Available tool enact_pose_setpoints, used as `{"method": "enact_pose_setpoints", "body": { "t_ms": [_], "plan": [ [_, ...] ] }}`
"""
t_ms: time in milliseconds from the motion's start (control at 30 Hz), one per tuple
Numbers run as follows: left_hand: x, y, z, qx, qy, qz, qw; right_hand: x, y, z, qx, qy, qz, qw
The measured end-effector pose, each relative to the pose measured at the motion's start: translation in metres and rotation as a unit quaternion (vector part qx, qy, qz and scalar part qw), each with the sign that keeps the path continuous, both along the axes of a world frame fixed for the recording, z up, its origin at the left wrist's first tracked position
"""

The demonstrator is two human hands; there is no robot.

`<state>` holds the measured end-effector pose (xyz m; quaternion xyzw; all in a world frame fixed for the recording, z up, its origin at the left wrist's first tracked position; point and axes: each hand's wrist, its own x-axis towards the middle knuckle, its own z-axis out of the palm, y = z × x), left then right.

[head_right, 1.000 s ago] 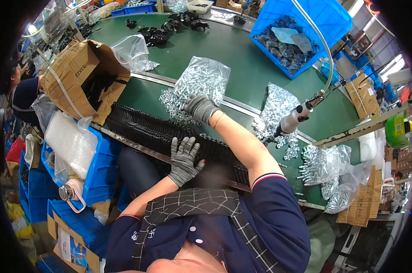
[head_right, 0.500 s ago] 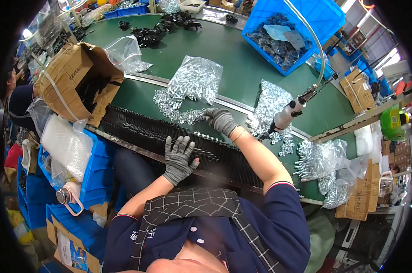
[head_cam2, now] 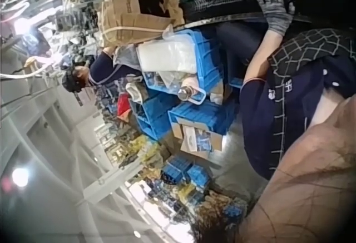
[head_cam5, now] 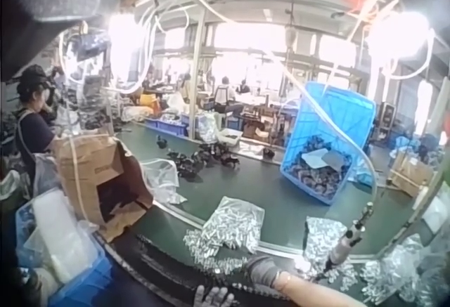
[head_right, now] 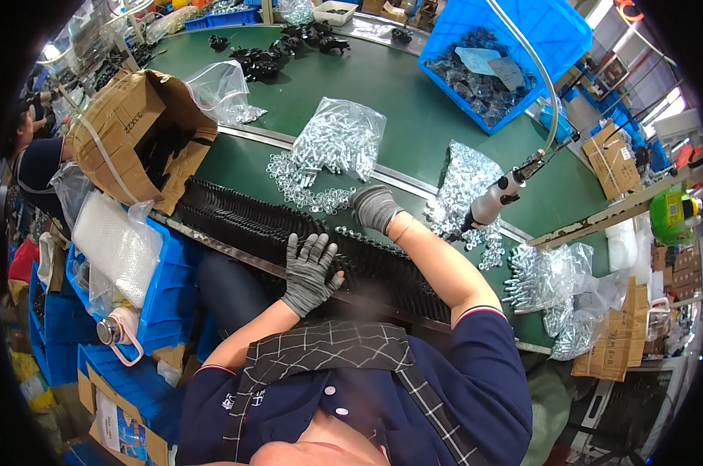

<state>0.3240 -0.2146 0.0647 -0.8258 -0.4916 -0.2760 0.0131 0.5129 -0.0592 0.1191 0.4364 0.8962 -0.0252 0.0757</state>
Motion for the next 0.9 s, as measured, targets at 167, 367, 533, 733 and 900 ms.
{"method": "enact_pose_setpoints", "body": {
  "t_ms": [167, 367, 533, 733, 900],
  "plan": [
    [-0.003, 0.001, 0.003, 0.002, 0.010, 0.003, 1.000, -0.030, -0.029, 0.001, -0.024, 0.221, 0.008, 0.975],
    [-0.004, 0.002, 0.003, 0.006, 0.007, -0.001, 1.000, -0.036, -0.046, 0.007, 0.031, 0.198, 0.037, 0.979],
    [-0.004, 0.006, 0.000, -0.003, 0.010, 0.005, 1.000, -0.038, -0.045, 0.002, 0.093, 0.133, 0.091, 0.983],
    [-0.001, 0.009, -0.003, -0.004, 0.015, 0.012, 1.000, -0.049, -0.047, 0.008, 0.058, 0.042, 0.020, 0.997],
    [0.001, 0.010, -0.004, -0.001, 0.022, 0.006, 1.000, -0.040, -0.045, -0.007, 0.085, 0.043, 0.033, 0.995]
  ]
}}
